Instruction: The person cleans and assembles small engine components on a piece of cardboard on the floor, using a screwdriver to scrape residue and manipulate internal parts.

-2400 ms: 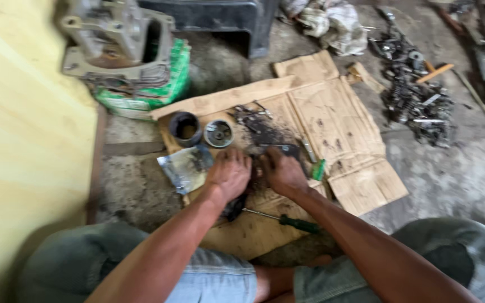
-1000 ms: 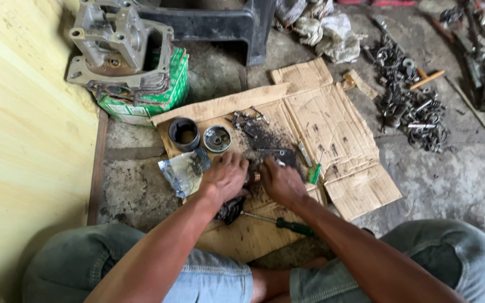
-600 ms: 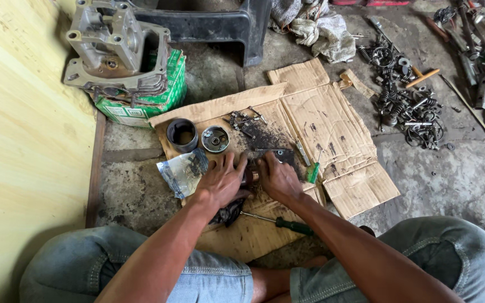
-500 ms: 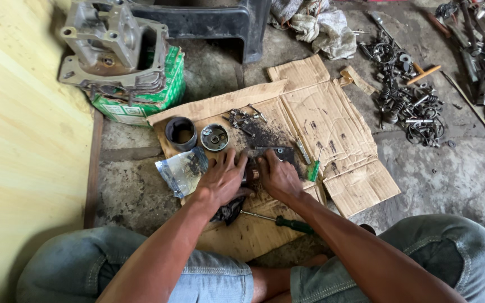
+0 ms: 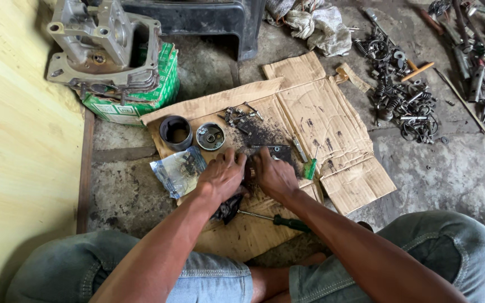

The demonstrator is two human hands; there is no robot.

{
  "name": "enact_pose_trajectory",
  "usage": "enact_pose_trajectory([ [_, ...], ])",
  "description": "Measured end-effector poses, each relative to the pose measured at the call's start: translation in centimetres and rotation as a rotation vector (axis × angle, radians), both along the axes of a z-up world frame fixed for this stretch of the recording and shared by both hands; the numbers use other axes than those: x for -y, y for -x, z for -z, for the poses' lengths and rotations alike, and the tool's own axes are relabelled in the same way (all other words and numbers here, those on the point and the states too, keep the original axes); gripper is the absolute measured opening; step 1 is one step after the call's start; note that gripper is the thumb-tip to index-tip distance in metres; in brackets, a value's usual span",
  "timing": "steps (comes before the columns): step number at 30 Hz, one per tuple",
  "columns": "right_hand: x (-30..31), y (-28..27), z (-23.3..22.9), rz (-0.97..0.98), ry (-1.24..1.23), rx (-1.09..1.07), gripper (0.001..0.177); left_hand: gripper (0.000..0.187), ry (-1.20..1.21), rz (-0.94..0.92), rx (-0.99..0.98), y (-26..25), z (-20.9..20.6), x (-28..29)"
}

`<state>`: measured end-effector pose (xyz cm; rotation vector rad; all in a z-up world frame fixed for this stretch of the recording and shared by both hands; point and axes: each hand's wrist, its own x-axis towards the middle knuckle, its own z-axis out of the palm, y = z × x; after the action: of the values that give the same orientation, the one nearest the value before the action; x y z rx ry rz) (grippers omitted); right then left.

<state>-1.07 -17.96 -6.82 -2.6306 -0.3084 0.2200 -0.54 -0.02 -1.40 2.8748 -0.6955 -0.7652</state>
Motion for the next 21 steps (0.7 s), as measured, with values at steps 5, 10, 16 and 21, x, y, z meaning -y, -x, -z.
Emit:
enact_pose_trajectory([
  [5, 0.0, 0.2, 0.1, -0.052, 0.029, 0.064, 0.026, 0.067, -0.037, 0.005, 0.015, 0.3, -0.4, 0.1],
  [10, 0.4, -0.6, -0.4, -0.085, 0.087, 0.004, 0.028, 0.088, -0.056, 0.012, -0.056, -0.3, -0.1, 0.6],
  [16, -0.1, -0.4, -1.3, -0.046, 0.063, 0.016, 0.027, 0.049, -0.101, 0.081, 0.074, -0.8, 1.5, 0.5],
  [21, 0.0, -0.2, -1.4, 0.014, 0.076, 0.008, 0.027, 0.059, -0.024, 0.080, 0.243, -0.8, 1.6, 1.0],
])
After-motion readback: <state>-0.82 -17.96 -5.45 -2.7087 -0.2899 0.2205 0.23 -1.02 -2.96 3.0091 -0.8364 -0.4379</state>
